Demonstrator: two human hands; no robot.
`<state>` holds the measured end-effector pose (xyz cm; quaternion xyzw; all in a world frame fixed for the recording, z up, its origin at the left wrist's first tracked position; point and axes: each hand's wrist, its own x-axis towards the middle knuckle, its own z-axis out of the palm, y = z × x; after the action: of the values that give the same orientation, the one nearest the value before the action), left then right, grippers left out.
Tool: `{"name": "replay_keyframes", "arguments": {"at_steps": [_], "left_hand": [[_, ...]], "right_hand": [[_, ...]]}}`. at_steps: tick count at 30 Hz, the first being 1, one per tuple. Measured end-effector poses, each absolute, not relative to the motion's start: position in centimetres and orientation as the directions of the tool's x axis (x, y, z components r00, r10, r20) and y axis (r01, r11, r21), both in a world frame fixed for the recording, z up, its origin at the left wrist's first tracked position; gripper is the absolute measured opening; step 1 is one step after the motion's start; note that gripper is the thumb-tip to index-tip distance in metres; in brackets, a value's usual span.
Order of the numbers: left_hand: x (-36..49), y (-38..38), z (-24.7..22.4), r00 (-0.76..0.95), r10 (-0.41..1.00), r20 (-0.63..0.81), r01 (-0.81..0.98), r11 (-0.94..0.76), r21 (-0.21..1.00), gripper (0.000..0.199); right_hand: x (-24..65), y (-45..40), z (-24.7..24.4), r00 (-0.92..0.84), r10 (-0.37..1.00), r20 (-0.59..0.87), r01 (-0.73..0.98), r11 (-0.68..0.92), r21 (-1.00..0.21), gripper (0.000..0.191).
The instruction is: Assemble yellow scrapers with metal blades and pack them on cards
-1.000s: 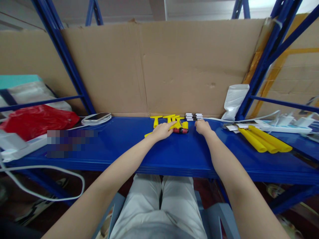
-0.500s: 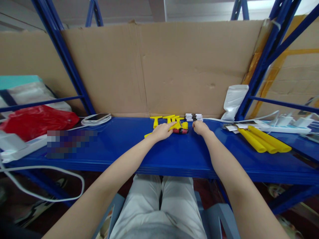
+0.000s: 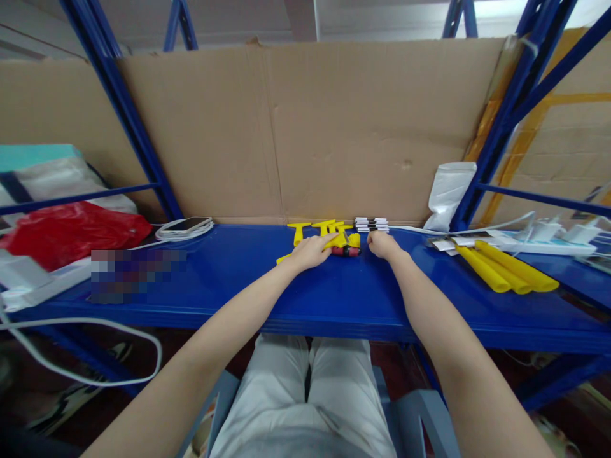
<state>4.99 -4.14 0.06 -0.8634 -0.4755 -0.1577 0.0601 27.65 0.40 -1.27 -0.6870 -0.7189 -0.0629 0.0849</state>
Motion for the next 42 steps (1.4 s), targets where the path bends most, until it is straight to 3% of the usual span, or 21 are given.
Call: {"name": "replay_keyframes", "arguments": {"at_steps": [7,14,18,21,24,29,42], "left_hand": [[4.8,-3.9,0.4,0.48,0.794,0.372,0.821,-0.557,0.13,0.051],[4.5,-2.8,1.6,0.306,0.764,0.568,0.551,-0.628,0.549,0.041],[4.7,-3.2,2.4,0.209,0.896,0.391,0.357,-0.442,0.823,0.02],[4.8,-3.8,2.7,0.205,0.943,0.262,0.186,-0.301,0.935,0.011],[5.0,-4.1,2.6,0.255,0.948,0.191,0.09,-0.22,0.971,0.016],[5.3,-4.1,2.3,0.346,0.924,0.161,0.12,-0.214,0.969,0.023],[5.1,-3.8,2.0,0.434,0.897,0.081,0.116,-0.145,0.983,0.016]], "right_hand": [[27.3,0.4,-0.6,-0.064,0.919,0.389,0.973,0.144,-0.178,0.024],[26.3,-0.3,0.3,-0.023,0.827,0.562,0.844,0.318,-0.433,0.012],[25.3,-0.5,0.5,-0.01,0.797,0.603,0.704,0.434,-0.562,0.007],[24.4,-0.6,0.5,-0.025,0.787,0.617,0.576,0.515,-0.634,0.014],[23.6,-0.9,0.6,-0.036,0.782,0.622,0.448,0.569,-0.69,0.023],[22.6,-1.3,0.7,-0.055,0.798,0.601,0.338,0.581,-0.741,0.03],[21.7,-1.6,0.5,-0.08,0.829,0.553,0.337,0.545,-0.768,0.028]]}}
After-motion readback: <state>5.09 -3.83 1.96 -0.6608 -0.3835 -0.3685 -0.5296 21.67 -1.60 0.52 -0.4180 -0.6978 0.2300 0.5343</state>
